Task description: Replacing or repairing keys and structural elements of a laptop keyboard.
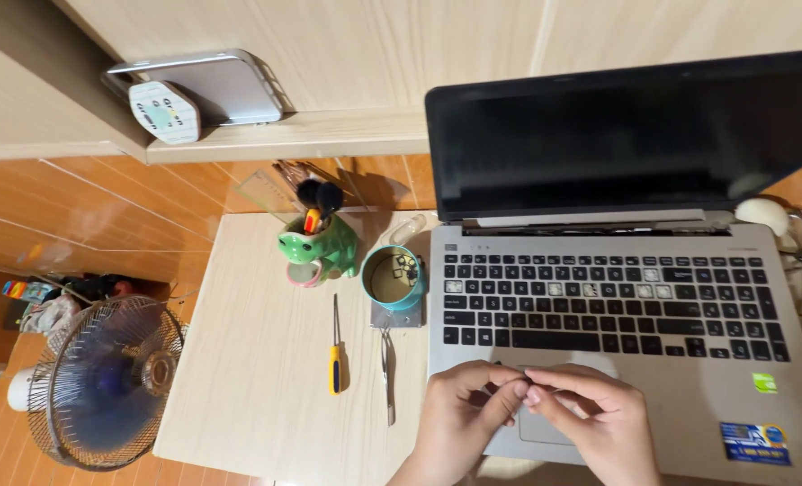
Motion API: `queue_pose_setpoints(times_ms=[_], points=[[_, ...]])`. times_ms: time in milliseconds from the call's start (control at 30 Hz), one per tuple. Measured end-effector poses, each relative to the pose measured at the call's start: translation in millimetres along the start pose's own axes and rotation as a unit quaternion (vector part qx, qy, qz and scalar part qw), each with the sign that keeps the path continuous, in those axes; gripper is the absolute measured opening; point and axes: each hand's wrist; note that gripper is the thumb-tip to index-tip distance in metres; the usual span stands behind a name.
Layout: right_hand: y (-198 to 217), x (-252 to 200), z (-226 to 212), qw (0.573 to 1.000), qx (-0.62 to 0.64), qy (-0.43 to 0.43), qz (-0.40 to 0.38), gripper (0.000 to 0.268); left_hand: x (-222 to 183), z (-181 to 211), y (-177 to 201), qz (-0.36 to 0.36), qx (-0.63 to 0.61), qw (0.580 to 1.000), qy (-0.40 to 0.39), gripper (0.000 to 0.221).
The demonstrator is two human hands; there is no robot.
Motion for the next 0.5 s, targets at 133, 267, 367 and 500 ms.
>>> queue_pose_setpoints(times_ms=[133, 267, 367, 500], points=[[16.0, 13.5, 27.3, 0.997, 0.016, -0.052, -0.058, 0.023, 16.5, 26.8, 33.8, -0.049, 0.162, 0.981, -0.098, 0.014], [23.1, 28.8, 19.6, 0.985, 0.01, -0.168, -0.038, 0.021, 64.5, 56.1, 93.4, 0.091, 0.426, 0.887, -0.154, 0.013], [29.2, 34.5, 23.8, 0.982, 0.002, -0.187, -0.027, 0.02, 100.2, 51.4, 123.0, 0.103, 0.5, 0.83, -0.226, 0.01], [38.3, 39.1, 40.8, 0.984, 0.03, -0.175, -0.032, 0.021, 132.1, 20.5, 135.8, -0.039, 0.651, 0.736, -0.18, 0.009]])
Point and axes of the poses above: each hand's wrist, its own x-axis towards the middle knuckle, its own y-axis out of the back of the hand, z = x × y, and after that the axes turned 7 degrees about -y, right-handed
